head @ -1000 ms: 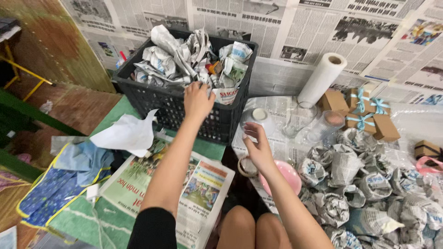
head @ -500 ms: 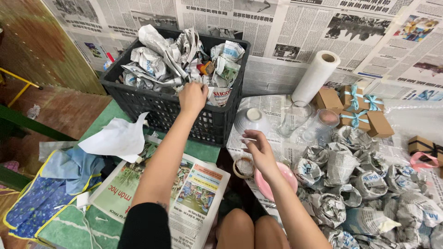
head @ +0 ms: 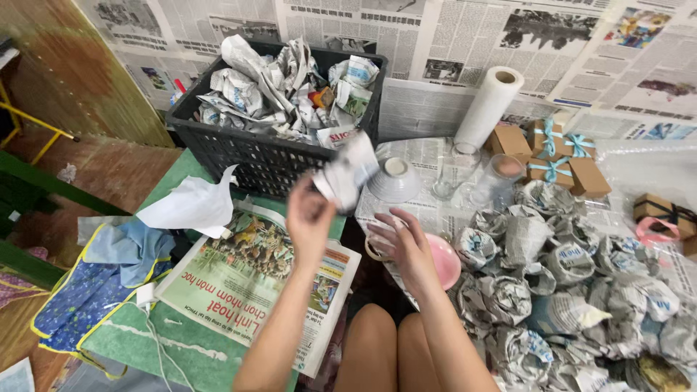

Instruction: The person wraps small ceramic bowls and plates in newspaper. They fold the paper around each item, secure it with tape, and place the wrapped items on a pile on the table.

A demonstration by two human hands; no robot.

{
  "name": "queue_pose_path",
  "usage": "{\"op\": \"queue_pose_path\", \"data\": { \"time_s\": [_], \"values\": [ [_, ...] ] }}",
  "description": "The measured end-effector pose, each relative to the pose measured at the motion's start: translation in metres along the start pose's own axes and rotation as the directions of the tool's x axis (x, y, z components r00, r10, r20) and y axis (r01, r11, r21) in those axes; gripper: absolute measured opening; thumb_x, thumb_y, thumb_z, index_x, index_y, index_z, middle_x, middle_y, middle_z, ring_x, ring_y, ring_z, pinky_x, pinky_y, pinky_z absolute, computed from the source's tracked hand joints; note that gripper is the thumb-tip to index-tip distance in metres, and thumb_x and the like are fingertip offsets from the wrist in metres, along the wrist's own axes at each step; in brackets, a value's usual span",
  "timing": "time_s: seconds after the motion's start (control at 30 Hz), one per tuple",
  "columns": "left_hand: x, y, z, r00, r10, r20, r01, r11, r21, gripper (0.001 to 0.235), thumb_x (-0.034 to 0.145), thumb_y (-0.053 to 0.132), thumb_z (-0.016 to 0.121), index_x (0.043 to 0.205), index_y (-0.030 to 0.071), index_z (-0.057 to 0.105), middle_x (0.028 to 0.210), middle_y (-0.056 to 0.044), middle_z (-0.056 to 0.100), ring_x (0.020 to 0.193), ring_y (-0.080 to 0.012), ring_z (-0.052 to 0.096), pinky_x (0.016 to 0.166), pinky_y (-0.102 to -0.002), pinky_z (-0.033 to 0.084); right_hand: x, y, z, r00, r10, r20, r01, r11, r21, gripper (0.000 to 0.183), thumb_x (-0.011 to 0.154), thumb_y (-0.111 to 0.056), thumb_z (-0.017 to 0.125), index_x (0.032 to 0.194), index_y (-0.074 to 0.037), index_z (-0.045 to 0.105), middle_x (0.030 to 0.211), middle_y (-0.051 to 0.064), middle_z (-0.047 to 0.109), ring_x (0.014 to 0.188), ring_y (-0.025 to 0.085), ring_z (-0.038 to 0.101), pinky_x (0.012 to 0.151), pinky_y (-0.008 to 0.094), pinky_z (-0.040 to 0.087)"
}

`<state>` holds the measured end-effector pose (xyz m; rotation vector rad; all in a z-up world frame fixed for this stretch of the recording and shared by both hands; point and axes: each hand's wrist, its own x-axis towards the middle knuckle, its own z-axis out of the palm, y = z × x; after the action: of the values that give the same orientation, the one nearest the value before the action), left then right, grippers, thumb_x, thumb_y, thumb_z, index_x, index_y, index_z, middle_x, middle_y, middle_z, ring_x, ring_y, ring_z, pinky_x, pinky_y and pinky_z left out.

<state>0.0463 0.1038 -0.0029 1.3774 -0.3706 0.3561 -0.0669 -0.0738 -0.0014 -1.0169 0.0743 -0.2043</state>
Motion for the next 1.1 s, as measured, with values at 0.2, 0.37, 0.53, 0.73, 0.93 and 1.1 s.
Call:
{"op": "queue_pose_path", "data": {
  "time_s": [0.2, 0.37, 0.53, 0.73, 0.93, 1.1],
  "values": [
    [-0.131, 0.024, 0.002, 0.954, 0.044, 0.297, -0.099, 0.980, 0.172, 0.020, 0.075, -0.004, 0.081, 0.094, 0.003, 0.079, 0.090, -0.008, 0.076, 0.084, -0.0218, 0.073, 0.076, -0.031, 0.056, -0.068, 0.015, -0.026, 0.989, 0.114, -0.089, -0.108, 0.992, 0.070, 0.056, 0.104, -0.033, 0.048, 0.155, -0.012, 0.040, 0.145, 0.010, 0.056, 0.123, 0.023, 0.058, 0.098, 0.044, 0.048],
    [-0.202, 0.027, 0.011, 0.928, -0.093, 0.360, 0.029, 0.983, 0.181, 0.022, 0.075, -0.005, 0.078, 0.095, 0.004, 0.080, 0.095, -0.009, 0.073, 0.092, -0.0225, 0.073, 0.080, -0.032, 0.058, -0.136, 0.063, -0.075, 0.946, 0.227, -0.231, -0.208, 0.973, 0.105, 0.050, 0.100, -0.021, 0.055, 0.149, -0.011, 0.051, 0.143, 0.005, 0.058, 0.125, 0.017, 0.057, 0.103, 0.039, 0.048],
    [-0.232, 0.025, 0.028, 0.881, -0.136, 0.453, 0.017, 0.966, 0.256, 0.015, 0.076, -0.003, 0.079, 0.089, 0.001, 0.075, 0.100, -0.009, 0.071, 0.100, -0.0249, 0.072, 0.086, -0.033, 0.055, -0.170, 0.122, -0.134, 0.894, 0.211, -0.396, -0.134, 0.968, 0.214, 0.039, 0.101, -0.023, 0.056, 0.134, -0.004, 0.061, 0.127, 0.006, 0.065, 0.110, 0.016, 0.063, 0.091, 0.036, 0.053],
    [-0.242, 0.026, 0.039, 0.799, -0.288, 0.528, 0.178, 0.952, 0.250, 0.014, 0.083, -0.002, 0.074, 0.089, -0.002, 0.062, 0.111, -0.008, 0.069, 0.104, -0.0235, 0.072, 0.086, -0.030, 0.057, -0.187, 0.127, -0.189, 0.973, -0.041, -0.225, -0.014, 0.972, -0.235, 0.017, 0.103, -0.010, 0.065, 0.110, 0.004, 0.071, 0.093, 0.003, 0.070, 0.084, 0.010, 0.060, 0.074, 0.027, 0.047],
    [-0.268, -0.016, 0.048, 0.801, -0.349, 0.487, 0.411, 0.911, -0.022, 0.011, 0.093, 0.001, 0.068, 0.095, -0.004, 0.059, 0.110, -0.010, 0.069, 0.097, -0.0163, 0.070, 0.084, -0.027, 0.056, -0.204, 0.102, -0.182, 0.946, -0.077, -0.316, -0.049, 0.927, -0.373, 0.013, 0.098, -0.007, 0.065, 0.108, 0.001, 0.068, 0.092, 0.001, 0.071, 0.085, 0.008, 0.061, 0.078, 0.024, 0.049],
    [-0.286, -0.039, 0.047, 0.807, -0.472, 0.355, 0.498, 0.867, 0.020, 0.024, 0.099, 0.018, 0.071, 0.097, -0.002, 0.059, 0.087, -0.010, 0.068, 0.077, -0.0121, 0.062, 0.070, -0.025, 0.051, -0.212, 0.096, -0.175, 0.905, -0.080, -0.417, -0.036, 0.964, -0.262, 0.039, 0.093, -0.006, 0.067, 0.131, -0.004, 0.061, 0.103, 0.004, 0.067, 0.089, 0.010, 0.059, 0.082, 0.026, 0.049]
  ]
}}
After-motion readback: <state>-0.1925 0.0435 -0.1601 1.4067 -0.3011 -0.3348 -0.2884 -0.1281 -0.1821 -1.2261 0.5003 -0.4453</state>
